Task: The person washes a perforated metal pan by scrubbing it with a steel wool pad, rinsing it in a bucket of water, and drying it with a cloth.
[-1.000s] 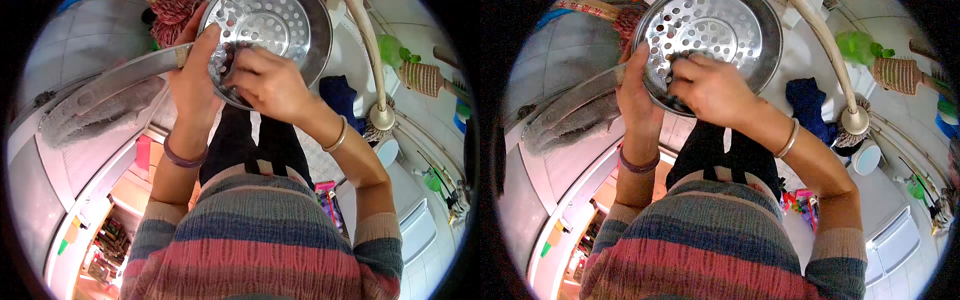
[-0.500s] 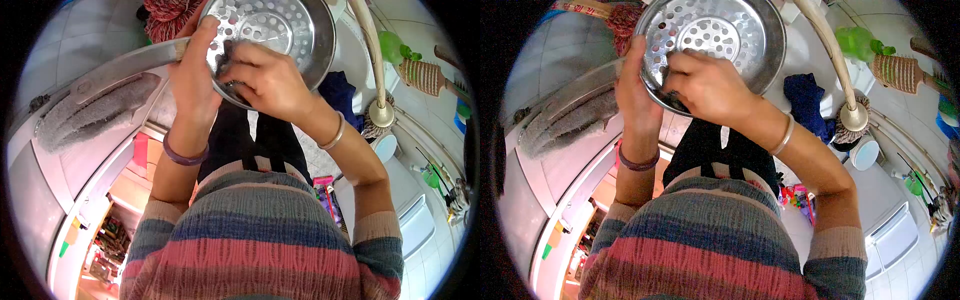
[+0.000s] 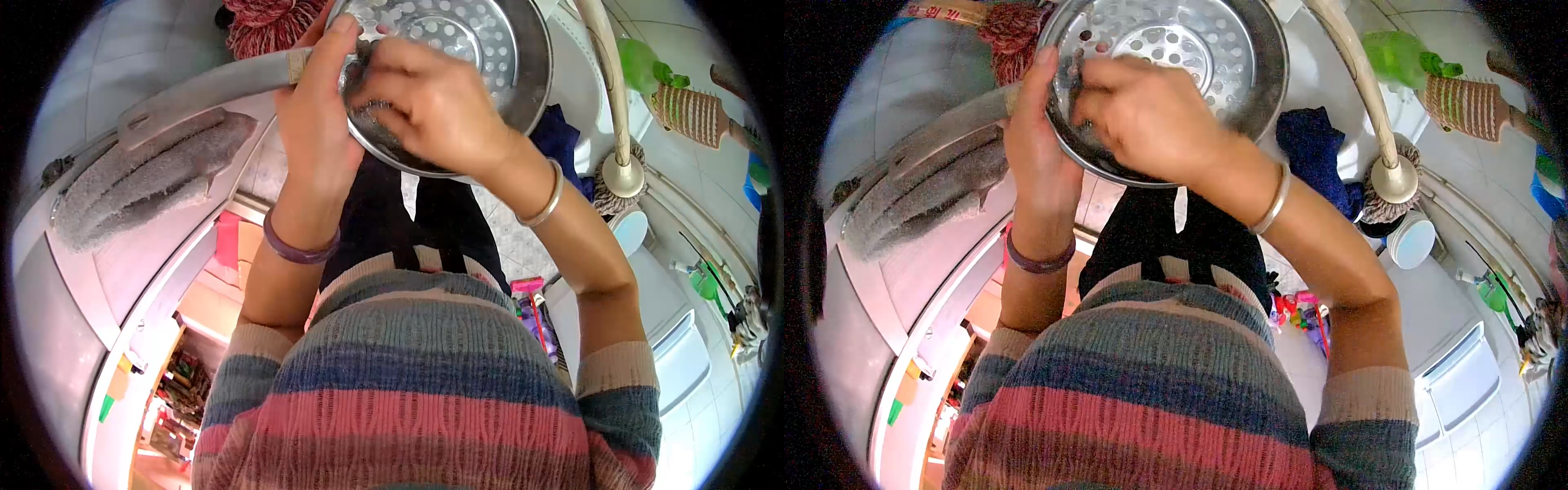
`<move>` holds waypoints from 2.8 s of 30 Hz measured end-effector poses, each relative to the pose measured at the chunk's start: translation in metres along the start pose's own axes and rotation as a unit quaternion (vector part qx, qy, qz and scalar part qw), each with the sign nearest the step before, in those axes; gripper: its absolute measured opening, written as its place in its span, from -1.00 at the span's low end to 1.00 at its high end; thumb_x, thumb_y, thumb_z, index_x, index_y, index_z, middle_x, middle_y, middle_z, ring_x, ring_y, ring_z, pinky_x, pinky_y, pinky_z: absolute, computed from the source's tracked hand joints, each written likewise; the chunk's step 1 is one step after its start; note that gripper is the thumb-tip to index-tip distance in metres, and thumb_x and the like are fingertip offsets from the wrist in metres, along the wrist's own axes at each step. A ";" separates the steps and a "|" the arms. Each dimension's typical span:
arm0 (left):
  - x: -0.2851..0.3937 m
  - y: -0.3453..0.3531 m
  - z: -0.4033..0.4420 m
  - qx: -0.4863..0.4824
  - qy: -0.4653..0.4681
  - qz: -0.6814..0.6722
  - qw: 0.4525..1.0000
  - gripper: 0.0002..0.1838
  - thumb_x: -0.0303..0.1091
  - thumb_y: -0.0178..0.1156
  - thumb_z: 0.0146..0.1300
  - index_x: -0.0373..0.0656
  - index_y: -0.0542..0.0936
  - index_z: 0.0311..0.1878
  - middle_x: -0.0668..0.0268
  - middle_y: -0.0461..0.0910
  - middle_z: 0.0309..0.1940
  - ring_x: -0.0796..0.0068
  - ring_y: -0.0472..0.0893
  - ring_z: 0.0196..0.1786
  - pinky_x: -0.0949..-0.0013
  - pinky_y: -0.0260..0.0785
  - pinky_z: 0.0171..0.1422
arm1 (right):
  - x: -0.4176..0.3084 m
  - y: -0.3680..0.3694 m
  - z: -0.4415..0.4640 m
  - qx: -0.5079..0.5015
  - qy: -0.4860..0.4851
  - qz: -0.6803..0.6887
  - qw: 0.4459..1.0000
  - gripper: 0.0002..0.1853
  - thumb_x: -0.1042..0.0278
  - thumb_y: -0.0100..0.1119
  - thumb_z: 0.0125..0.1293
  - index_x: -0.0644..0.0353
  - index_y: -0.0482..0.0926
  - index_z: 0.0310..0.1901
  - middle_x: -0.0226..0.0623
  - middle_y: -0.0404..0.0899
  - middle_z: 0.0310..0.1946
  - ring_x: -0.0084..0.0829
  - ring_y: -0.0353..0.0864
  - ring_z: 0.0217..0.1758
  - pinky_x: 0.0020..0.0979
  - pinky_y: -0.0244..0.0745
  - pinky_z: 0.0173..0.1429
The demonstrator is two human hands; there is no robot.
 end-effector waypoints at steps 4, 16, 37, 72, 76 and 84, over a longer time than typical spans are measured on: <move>-0.003 -0.005 0.004 0.061 0.023 0.009 0.998 -0.73 -0.32 0.14 0.28 -0.27 0.55 -0.03 0.21 0.63 -0.18 0.46 0.63 -0.18 0.41 0.48 -0.08 | 0.005 -0.004 -0.011 0.008 0.003 0.001 1.000 -0.89 0.38 0.23 -0.08 0.01 0.61 -0.43 -0.39 0.46 -0.37 -0.31 0.57 -0.27 -0.30 0.52 -0.26; -0.014 0.003 0.007 0.048 -0.007 0.004 0.999 -0.69 -0.27 0.14 0.29 -0.29 0.53 -0.01 0.22 0.62 -0.18 0.47 0.62 -0.21 0.42 0.48 -0.09 | 0.016 -0.015 -0.007 0.013 0.040 -0.029 0.999 -0.93 0.37 0.22 -0.05 0.01 0.60 -0.45 -0.40 0.47 -0.34 -0.30 0.59 -0.22 -0.29 0.53 -0.26; -0.015 0.007 0.002 0.046 0.001 0.031 0.998 -0.69 -0.23 0.09 0.33 -0.25 0.53 0.00 0.26 0.61 -0.17 0.50 0.60 -0.15 0.43 0.45 -0.03 | 0.006 -0.012 -0.024 -0.049 0.033 -0.010 0.998 -0.90 0.38 0.16 -0.04 0.03 0.64 -0.44 -0.39 0.48 -0.28 -0.34 0.57 -0.17 -0.32 0.55 -0.19; -0.012 0.012 0.014 0.021 0.005 0.029 0.999 -0.68 -0.21 0.08 0.33 -0.27 0.53 -0.02 0.24 0.62 -0.19 0.49 0.61 -0.18 0.44 0.46 -0.08 | 0.016 -0.004 -0.014 -0.076 0.011 -0.039 0.996 -0.90 0.39 0.20 -0.06 0.05 0.64 -0.43 -0.41 0.50 -0.27 -0.34 0.58 -0.16 -0.32 0.56 -0.18; -0.022 0.006 0.020 0.003 0.001 -0.031 1.000 -0.67 -0.21 0.02 0.36 -0.28 0.54 -0.03 0.25 0.62 -0.16 0.48 0.61 -0.15 0.43 0.45 -0.04 | 0.022 -0.006 0.009 -0.033 0.036 -0.047 0.998 -0.84 0.44 0.30 -0.11 0.03 0.64 -0.39 -0.45 0.52 -0.24 -0.33 0.57 -0.15 -0.33 0.53 -0.19; -0.022 0.006 0.018 0.035 -0.006 0.023 0.999 -0.70 -0.21 0.04 0.36 -0.26 0.56 -0.07 0.25 0.63 -0.18 0.47 0.62 -0.16 0.42 0.45 -0.04 | 0.027 -0.007 0.005 -0.003 0.044 -0.018 0.999 -0.84 0.49 0.29 -0.14 0.08 0.63 -0.43 -0.42 0.53 -0.28 -0.32 0.60 -0.25 -0.33 0.53 -0.21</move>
Point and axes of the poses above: each hand's wrist, its own z-axis towards the middle knuckle, its own y-axis out of the palm, x = y × z, the point moved 9 cm from there along z, towards the middle knuckle
